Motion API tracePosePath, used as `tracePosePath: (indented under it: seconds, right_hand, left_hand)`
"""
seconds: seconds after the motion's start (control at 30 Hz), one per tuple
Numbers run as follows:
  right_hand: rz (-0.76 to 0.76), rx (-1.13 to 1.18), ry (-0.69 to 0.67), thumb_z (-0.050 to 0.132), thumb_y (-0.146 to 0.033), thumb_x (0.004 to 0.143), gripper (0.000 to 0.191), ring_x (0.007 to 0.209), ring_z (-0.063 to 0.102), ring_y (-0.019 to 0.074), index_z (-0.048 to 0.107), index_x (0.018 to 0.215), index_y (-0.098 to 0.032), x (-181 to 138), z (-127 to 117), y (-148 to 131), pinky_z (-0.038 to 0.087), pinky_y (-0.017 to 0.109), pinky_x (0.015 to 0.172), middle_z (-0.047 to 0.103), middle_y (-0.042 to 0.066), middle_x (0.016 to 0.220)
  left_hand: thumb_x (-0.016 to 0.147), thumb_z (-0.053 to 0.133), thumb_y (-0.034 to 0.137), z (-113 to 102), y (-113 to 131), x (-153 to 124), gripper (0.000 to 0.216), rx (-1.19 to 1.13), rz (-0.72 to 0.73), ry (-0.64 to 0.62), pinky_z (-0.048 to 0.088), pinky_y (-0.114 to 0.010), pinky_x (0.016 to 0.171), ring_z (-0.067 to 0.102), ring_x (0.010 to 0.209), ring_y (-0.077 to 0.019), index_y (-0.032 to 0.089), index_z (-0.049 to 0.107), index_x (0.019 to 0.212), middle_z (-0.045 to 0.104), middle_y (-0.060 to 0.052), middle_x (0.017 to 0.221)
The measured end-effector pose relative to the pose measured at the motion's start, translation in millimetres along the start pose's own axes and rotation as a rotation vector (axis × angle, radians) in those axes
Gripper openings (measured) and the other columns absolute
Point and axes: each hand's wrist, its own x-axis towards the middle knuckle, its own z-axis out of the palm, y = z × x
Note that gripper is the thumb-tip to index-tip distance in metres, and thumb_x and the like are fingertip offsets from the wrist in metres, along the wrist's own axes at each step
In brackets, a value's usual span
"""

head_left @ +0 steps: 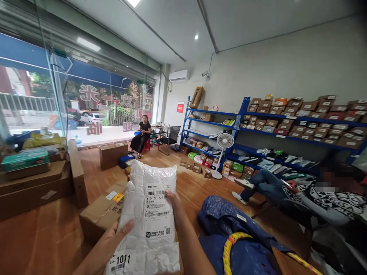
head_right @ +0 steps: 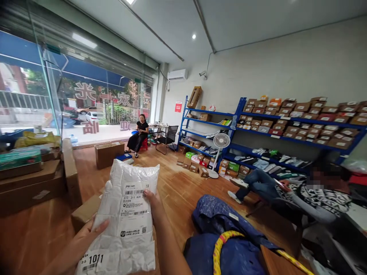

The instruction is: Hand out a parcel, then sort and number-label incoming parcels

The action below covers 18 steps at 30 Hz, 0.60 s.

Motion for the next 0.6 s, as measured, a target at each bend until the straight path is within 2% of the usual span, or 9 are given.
tracePosePath:
  seconds: [0.13, 0.3, 0.43, 0.6]
  right_hand:
    - [-0.009, -0.021, 0.065, 0.073, -0.055, 0.062, 0.063, 0.093, 0.069, 0.0317, 0.063, 0.107, -0.012, 85.1, -29.2, 5.5, 0.052, 0.047, 0.090, 0.074, 0.013, 0.093]
    - [-0.001, 0.015, 0.212, 0.073, -0.053, 0.065, 0.057, 0.095, 0.068, 0.0303, 0.063, 0.104, -0.012, 163.8, -82.9, 1.6, 0.051, 0.045, 0.090, 0.074, 0.012, 0.094]
    - [-0.043, 0.051, 0.333, 0.075, -0.052, 0.062, 0.055, 0.095, 0.068, 0.0311, 0.064, 0.098, -0.013, 221.6, -146.8, -6.7, 0.051, 0.046, 0.091, 0.074, 0.011, 0.093]
    - [-0.082, 0.047, 0.376, 0.077, -0.051, 0.060, 0.056, 0.089, 0.069, 0.0300, 0.064, 0.099, -0.013, 305.9, -230.1, -36.3, 0.052, 0.046, 0.090, 0.074, 0.011, 0.092]
  left_hand:
    - [0.047, 0.089, 0.052, 6.7, 31.3, 89.7, 0.103, 0.033, -0.038, -0.020, 0.061, -0.032, 0.069, 0.070, 0.095, -0.0310, 0.016, 0.046, 0.134, 0.073, -0.011, 0.107]
    - [0.049, 0.087, 0.054, 29.3, 51.9, 196.3, 0.090, 0.129, -0.107, -0.068, 0.061, -0.036, 0.071, 0.072, 0.082, -0.0309, 0.014, 0.057, 0.124, 0.076, -0.010, 0.094]
    - [0.052, 0.085, 0.055, 63.6, 50.3, 284.8, 0.081, 0.178, -0.152, -0.156, 0.061, -0.035, 0.072, 0.072, 0.082, -0.0312, 0.014, 0.063, 0.118, 0.076, -0.011, 0.093]
    - [0.054, 0.085, 0.054, 125.5, 47.4, 393.8, 0.069, 0.173, -0.150, -0.213, 0.060, -0.036, 0.076, 0.072, 0.082, -0.0311, 0.015, 0.068, 0.109, 0.076, -0.010, 0.092]
